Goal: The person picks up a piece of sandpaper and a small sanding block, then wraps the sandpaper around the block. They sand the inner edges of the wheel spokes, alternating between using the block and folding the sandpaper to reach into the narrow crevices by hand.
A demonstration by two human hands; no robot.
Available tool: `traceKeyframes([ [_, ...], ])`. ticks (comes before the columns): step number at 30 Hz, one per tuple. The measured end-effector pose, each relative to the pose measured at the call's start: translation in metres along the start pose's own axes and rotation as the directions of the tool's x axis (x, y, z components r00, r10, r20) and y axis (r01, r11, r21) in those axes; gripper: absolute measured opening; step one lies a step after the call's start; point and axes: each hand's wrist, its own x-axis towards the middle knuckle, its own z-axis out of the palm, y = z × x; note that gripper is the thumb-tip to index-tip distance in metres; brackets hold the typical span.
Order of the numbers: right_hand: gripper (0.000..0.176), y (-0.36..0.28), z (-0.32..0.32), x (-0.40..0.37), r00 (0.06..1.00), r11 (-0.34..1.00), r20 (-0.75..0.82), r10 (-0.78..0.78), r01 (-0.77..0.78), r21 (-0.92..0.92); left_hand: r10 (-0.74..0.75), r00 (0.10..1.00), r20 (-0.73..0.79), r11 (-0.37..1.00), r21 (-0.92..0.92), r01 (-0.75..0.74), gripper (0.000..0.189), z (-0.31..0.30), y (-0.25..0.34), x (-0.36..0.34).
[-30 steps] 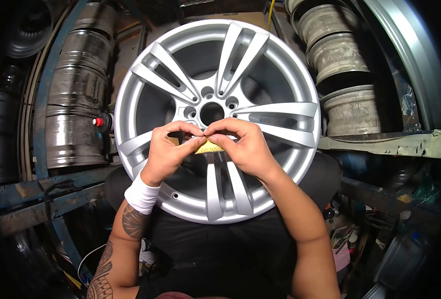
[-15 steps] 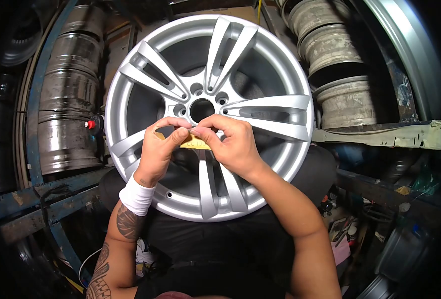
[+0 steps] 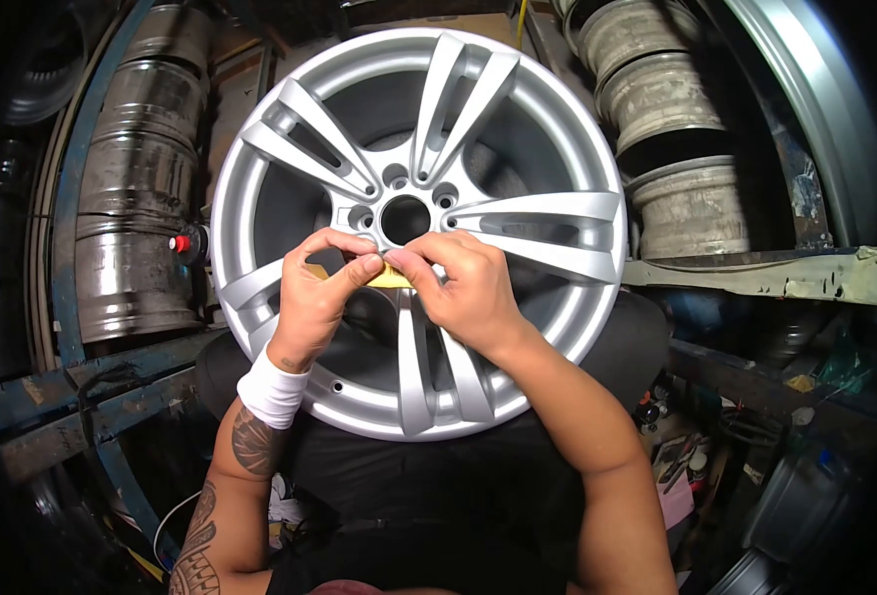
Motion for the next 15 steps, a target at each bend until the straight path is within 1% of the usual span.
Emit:
traceKeyframes([
  [1,0.008,0.001,0.0,0.0,0.999,0.999,-0.016,-0.028,0.029,0.019,-0.003,1.0,0.01,1.0,-0.009,0.003,0.019,0.0,0.001,0.001],
  [4,0.01,0.002,0.0,0.001,0.994,0.993,-0.042,-0.105,0.107,0.05,-0.166,0.986,0.019,0.95,-0.264,0.165,0.022,0.005,0.012,-0.001],
  [7,0.014,-0.002,0.0,0.002,0.986,0.985,-0.033,-0.165,0.166,0.039,-0.145,0.987,0.071,0.946,-0.283,0.16,0.024,-0.002,0.0,0.001],
  [9,0.016,-0.003,0.001,0.001,0.98,0.98,-0.037,-0.195,0.196,0.031,-0.117,0.991,0.061,0.958,-0.254,0.129,0.022,-0.002,0.001,0.0],
  [12,0.015,-0.004,-0.002,0.002,0.98,0.978,0.0,-0.199,0.199,0.061,-0.074,0.996,0.044,0.964,-0.251,0.083,0.023,0.0,0.001,0.0],
  [15,0.015,-0.003,-0.006,0.002,0.988,0.982,0.028,-0.153,0.149,0.116,-0.042,0.998,0.038,0.971,-0.235,0.049,0.026,-0.001,-0.001,0.001],
])
